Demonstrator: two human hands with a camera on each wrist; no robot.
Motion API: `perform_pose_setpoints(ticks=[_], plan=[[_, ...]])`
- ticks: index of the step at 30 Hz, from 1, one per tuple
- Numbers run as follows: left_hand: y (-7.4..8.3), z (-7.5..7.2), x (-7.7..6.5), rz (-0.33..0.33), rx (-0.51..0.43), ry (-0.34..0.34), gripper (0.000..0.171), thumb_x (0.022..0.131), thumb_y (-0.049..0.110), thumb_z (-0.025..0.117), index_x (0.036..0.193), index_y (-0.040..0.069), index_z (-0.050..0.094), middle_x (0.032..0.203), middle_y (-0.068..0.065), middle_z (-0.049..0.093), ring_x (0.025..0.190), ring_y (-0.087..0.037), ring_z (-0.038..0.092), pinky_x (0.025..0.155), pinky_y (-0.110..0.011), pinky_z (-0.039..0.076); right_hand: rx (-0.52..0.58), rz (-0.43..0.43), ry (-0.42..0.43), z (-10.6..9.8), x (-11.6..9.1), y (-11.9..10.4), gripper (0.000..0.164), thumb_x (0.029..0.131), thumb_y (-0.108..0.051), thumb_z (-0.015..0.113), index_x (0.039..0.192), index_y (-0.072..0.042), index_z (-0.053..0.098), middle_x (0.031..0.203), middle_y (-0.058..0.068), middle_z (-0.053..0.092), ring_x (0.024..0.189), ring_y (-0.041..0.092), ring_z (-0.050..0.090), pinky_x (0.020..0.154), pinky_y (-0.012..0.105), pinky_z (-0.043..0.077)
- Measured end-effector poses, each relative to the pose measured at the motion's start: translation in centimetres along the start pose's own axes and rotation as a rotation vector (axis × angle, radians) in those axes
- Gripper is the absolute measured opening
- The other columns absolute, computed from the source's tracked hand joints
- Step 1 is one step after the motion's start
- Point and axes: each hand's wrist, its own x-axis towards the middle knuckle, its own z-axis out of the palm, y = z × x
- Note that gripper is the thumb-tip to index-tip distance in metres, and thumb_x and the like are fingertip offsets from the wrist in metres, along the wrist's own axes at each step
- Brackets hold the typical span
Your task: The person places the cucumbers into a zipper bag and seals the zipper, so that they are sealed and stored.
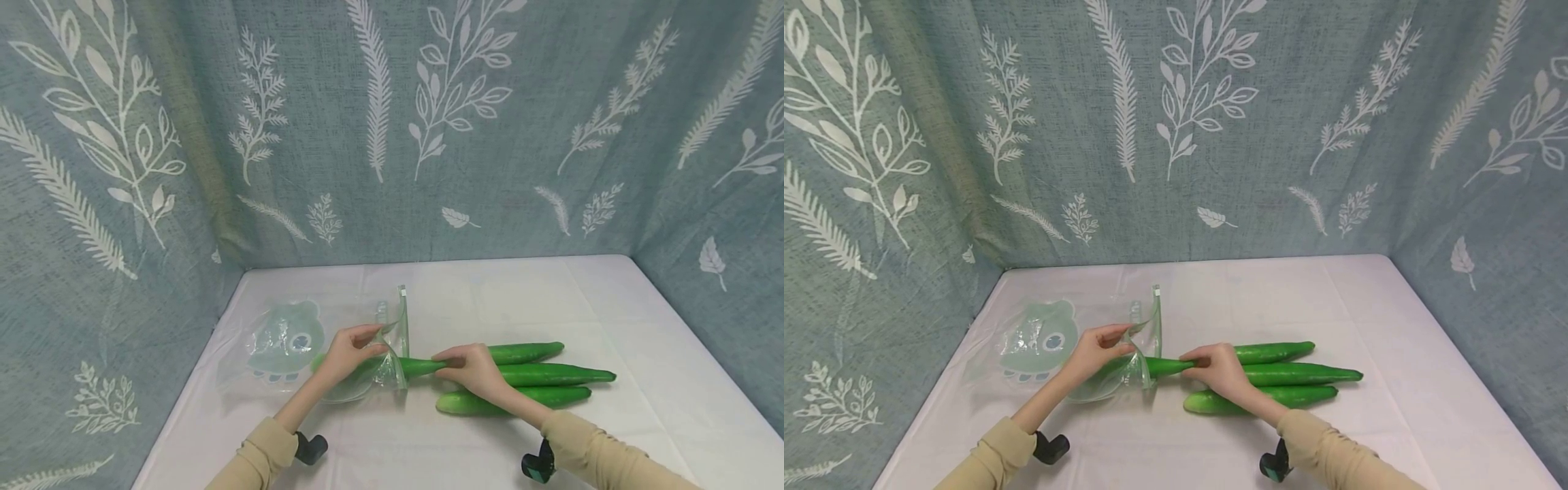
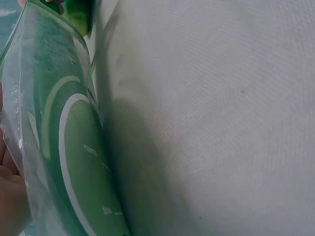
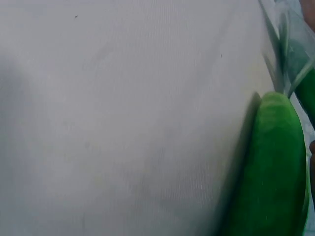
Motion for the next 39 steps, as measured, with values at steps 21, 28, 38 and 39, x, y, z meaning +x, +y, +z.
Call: perform_pose_setpoints(ticks=[21,28,38,39], plan=[[0.0,-0.1,-0.1,0.002,0.026,0.008,0.044,0.084,0.014,0.070,0.123,-0.002,0.060,0.128,-0.021,0.059,0.123,-0.037,0.054,0.103,-0.044,0.046,0.074,-0.119,-0.166,3.5,1.1,-1.2,0.025,0.080,-0.001,0.071,0.105,-0.004,0.072,0.105,0.010,0.072,0.096,0.022,0.070,0.084,0.023,0.056],[-0.1,-0.1,-0.1,-0.005,0.025,0.010,0.044,0.084,0.014,0.071,0.123,-0.002,0.060,0.127,-0.021,0.060,0.121,-0.037,0.055,0.101,-0.044,0.047,0.065,-0.102,-0.167,3.4,1.0,-1.0,0.030,0.081,-0.003,0.070,0.111,-0.003,0.069,0.112,0.010,0.070,0.106,0.024,0.067,0.089,0.026,0.055],[-0.2,0.0,0.0,-0.018,0.031,0.011,0.045,0.084,0.016,0.071,0.123,-0.002,0.060,0.126,-0.022,0.060,0.119,-0.037,0.057,0.099,-0.042,0.050,0.093,-0.082,-0.135,2.8,0.8,-0.9,0.028,0.084,-0.005,0.069,0.112,0.001,0.068,0.113,0.013,0.069,0.106,0.028,0.066,0.088,0.030,0.056],[-0.1,0.0,0.0,-0.020,0.029,0.010,0.045,0.083,0.015,0.072,0.123,-0.002,0.060,0.126,-0.022,0.060,0.119,-0.037,0.057,0.099,-0.042,0.049,0.092,-0.081,-0.133,2.8,0.8,-0.9,0.028,0.084,-0.005,0.069,0.111,0.001,0.068,0.112,0.013,0.069,0.106,0.028,0.067,0.088,0.029,0.056]])
